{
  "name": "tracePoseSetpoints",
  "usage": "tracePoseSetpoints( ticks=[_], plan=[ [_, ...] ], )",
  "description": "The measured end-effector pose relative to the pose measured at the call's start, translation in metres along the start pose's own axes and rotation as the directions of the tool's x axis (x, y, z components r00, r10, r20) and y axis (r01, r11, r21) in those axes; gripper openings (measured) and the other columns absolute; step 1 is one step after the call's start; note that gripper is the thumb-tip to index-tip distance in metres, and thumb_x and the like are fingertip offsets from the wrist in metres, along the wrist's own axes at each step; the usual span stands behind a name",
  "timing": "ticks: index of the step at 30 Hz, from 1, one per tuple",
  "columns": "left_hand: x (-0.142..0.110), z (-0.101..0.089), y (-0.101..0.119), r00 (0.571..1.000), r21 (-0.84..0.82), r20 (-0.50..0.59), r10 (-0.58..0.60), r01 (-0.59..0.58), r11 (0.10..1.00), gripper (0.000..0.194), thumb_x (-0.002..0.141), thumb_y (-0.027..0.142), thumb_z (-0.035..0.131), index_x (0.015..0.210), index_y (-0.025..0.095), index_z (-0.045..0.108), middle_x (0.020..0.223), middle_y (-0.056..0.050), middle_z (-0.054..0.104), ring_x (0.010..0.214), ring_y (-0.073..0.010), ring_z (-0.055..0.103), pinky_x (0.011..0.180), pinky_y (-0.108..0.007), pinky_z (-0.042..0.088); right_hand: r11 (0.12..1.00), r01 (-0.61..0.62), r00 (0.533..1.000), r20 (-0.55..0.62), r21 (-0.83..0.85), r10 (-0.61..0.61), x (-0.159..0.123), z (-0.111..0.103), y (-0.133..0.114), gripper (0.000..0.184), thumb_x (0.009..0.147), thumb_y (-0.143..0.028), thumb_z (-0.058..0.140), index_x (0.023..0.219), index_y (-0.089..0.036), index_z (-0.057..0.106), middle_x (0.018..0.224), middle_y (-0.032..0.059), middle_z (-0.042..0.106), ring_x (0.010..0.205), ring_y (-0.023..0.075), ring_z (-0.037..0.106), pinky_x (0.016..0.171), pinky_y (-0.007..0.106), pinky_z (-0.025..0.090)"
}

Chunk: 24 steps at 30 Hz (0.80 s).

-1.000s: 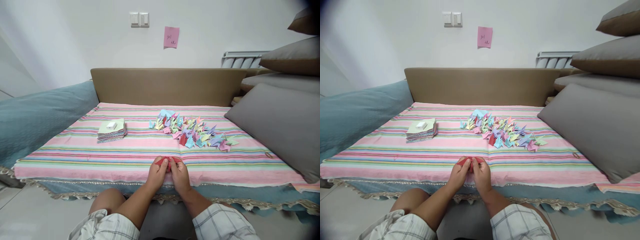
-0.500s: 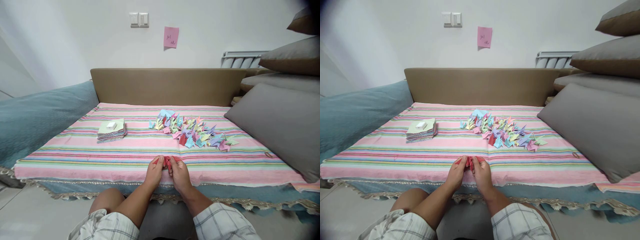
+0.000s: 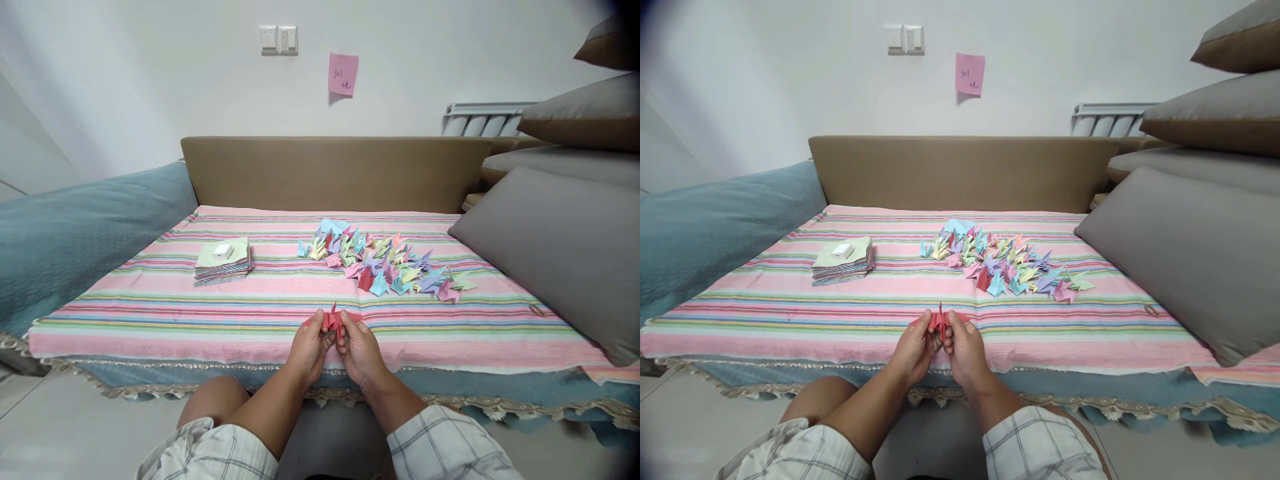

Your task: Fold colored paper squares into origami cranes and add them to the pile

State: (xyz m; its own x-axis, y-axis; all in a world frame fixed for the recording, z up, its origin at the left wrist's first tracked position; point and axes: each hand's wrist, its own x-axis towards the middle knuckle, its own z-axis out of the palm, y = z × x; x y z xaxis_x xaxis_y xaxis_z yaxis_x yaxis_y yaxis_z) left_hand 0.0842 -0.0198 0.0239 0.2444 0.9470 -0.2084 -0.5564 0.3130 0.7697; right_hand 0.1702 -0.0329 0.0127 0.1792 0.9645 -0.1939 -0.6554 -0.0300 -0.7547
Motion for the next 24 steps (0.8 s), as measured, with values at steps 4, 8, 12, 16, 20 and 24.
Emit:
tracePoseSetpoints(
  ticks=[4, 8, 12, 16, 20, 24],
  plan=[
    [0.001, 0.001, 0.0, 0.999, -0.027, -0.012, -0.03, 0.03, 0.999, 0.045, 0.064, 0.053, 0.067, 0.059, 0.017, 0.04, 0.06, -0.001, 0.06, 0.051, -0.0123, 0.057, 0.05, -0.025, 0.046, 0.999, -0.03, 0.999, -0.019, 0.031, 0.031, 0.0, 0.001, 0.0, 0.034, 0.065, -0.043, 0.071, 0.059, -0.016, 0.051, 0.045, -0.0075, 0.045, 0.035, 0.003, 0.036, 0.032, 0.015, 0.023],
    [0.003, -0.001, -0.001, 0.998, -0.003, -0.068, 0.01, -0.01, 1.0, 0.045, 0.063, 0.053, 0.069, 0.057, 0.017, 0.042, 0.058, -0.001, 0.058, 0.052, -0.0112, 0.056, 0.054, -0.024, 0.047, 0.999, -0.029, 0.999, -0.021, 0.04, 0.03, 0.002, -0.002, -0.002, 0.033, 0.066, -0.046, 0.07, 0.065, -0.016, 0.054, 0.048, -0.0062, 0.05, 0.037, 0.0043, 0.041, 0.033, 0.016, 0.026],
    [0.006, -0.005, -0.001, 0.987, 0.004, -0.157, 0.041, -0.04, 0.999, 0.041, 0.059, 0.049, 0.073, 0.061, 0.014, 0.051, 0.055, 0.003, 0.052, 0.054, -0.008, 0.052, 0.053, -0.02, 0.046, 0.992, -0.004, 0.998, -0.059, 0.124, 0.011, 0.006, -0.005, -0.006, 0.031, 0.066, -0.042, 0.071, 0.068, -0.018, 0.051, 0.05, -0.0068, 0.051, 0.039, 0.0046, 0.043, 0.034, 0.015, 0.03],
    [0.007, -0.008, 0.003, 0.991, 0.034, -0.134, 0.028, -0.024, 0.999, 0.036, 0.065, 0.046, 0.07, 0.076, 0.013, 0.06, 0.071, -0.003, 0.061, 0.062, -0.0099, 0.056, 0.053, -0.019, 0.046, 0.98, 0.003, 0.999, -0.054, 0.201, 0.008, 0.007, -0.006, -0.011, 0.027, 0.066, -0.035, 0.072, 0.068, -0.019, 0.05, 0.05, -0.0071, 0.05, 0.041, 0.0049, 0.044, 0.036, 0.014, 0.033],
    [0.007, -0.009, 0.01, 0.986, -0.015, -0.167, 0.019, -0.022, 1.0, 0.026, 0.068, 0.036, 0.069, 0.078, 0.014, 0.058, 0.074, -0.004, 0.063, 0.063, -0.011, 0.057, 0.053, -0.02, 0.047, 0.973, 0.005, 0.997, -0.082, 0.229, 0.014, 0.01, -0.007, -0.012, 0.024, 0.07, -0.034, 0.069, 0.069, -0.018, 0.051, 0.05, -0.0061, 0.05, 0.043, 0.005, 0.044, 0.037, 0.014, 0.033],
    [0.007, -0.009, 0.014, 0.99, -0.063, -0.142, -0.025, 0.016, 0.998, 0.023, 0.066, 0.031, 0.07, 0.075, 0.014, 0.058, 0.07, -0.003, 0.062, 0.062, -0.0112, 0.057, 0.052, -0.02, 0.047, 0.974, -0.021, 0.994, -0.099, 0.224, 0.044, 0.014, -0.009, -0.011, 0.022, 0.073, -0.036, 0.063, 0.069, -0.017, 0.052, 0.052, -0.005, 0.051, 0.044, 0.005, 0.044, 0.038, 0.015, 0.033]
  ],
)
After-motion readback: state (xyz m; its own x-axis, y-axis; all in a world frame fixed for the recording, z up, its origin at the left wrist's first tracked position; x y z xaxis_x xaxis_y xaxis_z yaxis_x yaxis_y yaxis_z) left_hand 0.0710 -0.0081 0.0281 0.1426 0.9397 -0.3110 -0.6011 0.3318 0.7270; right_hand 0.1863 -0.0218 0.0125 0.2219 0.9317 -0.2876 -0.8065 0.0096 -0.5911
